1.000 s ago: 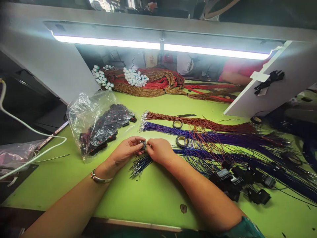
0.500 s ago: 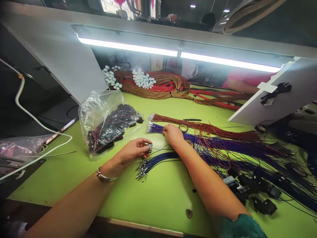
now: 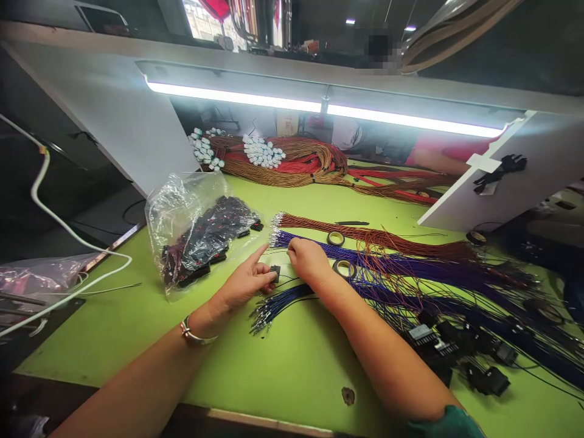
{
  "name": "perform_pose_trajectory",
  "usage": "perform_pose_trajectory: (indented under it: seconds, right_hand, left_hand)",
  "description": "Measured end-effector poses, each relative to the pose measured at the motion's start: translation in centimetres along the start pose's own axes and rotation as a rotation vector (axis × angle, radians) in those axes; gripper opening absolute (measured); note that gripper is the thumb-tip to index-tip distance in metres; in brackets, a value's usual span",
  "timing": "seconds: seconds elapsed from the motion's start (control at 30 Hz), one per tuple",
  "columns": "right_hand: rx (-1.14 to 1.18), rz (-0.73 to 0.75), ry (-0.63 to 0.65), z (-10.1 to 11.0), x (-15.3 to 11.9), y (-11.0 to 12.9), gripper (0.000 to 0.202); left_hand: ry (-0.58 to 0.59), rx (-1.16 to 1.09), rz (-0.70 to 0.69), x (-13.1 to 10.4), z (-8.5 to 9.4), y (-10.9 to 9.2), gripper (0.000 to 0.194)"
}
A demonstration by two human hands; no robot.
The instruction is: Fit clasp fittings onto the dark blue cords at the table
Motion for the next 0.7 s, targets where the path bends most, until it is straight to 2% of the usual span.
perform_pose_trajectory:
  seconds: [0.13,0.2,0.3,0.47,0.57,0.7]
  right_hand:
    - [0.074,0.058,0.044,-0.9,0.3,2.2,0.018]
    - [0.098,0.076,0.057,-1.2,0.3,2.5,0.02]
    - [0.198,0.05,0.01,-0.9,0.0,1.5,0.017]
    - [0.366,0.072,-0.157,0.2,-1.6,-0.7,0.012]
    - [0.413,0.143,-0.22,0.8,-2.6,-0.9,0.012]
    - [0.339,0.187,-0.226,1.4,-3.4,-0.4,0.016]
  left_hand:
    - [-0.007,-0.033,-0.026,0.1,0.0,-0.3,0.092]
    - [-0.01,-0.049,-0.034,0.2,0.1,-0.4,0.093]
    - [-0.006,-0.065,-0.018,0.2,0.2,-0.4,0.085]
    - [-0.007,-0.157,0.071,-0.1,-0.1,-0.5,0.038]
    - [-0.007,-0.274,0.123,-0.2,-0.5,-0.7,0.032]
    - [-0.035,-0.35,0.174,-0.2,-0.5,-0.9,0.032]
Point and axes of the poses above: each hand's wrist, its own x-axis towards the middle knuckle, its own z-axis out of the back of the hand, y = z × x, the point moved 4 cm from there along x, towards the middle knuckle, and after that the axes turned 11 degrees about -z, right-handed, at the moved point
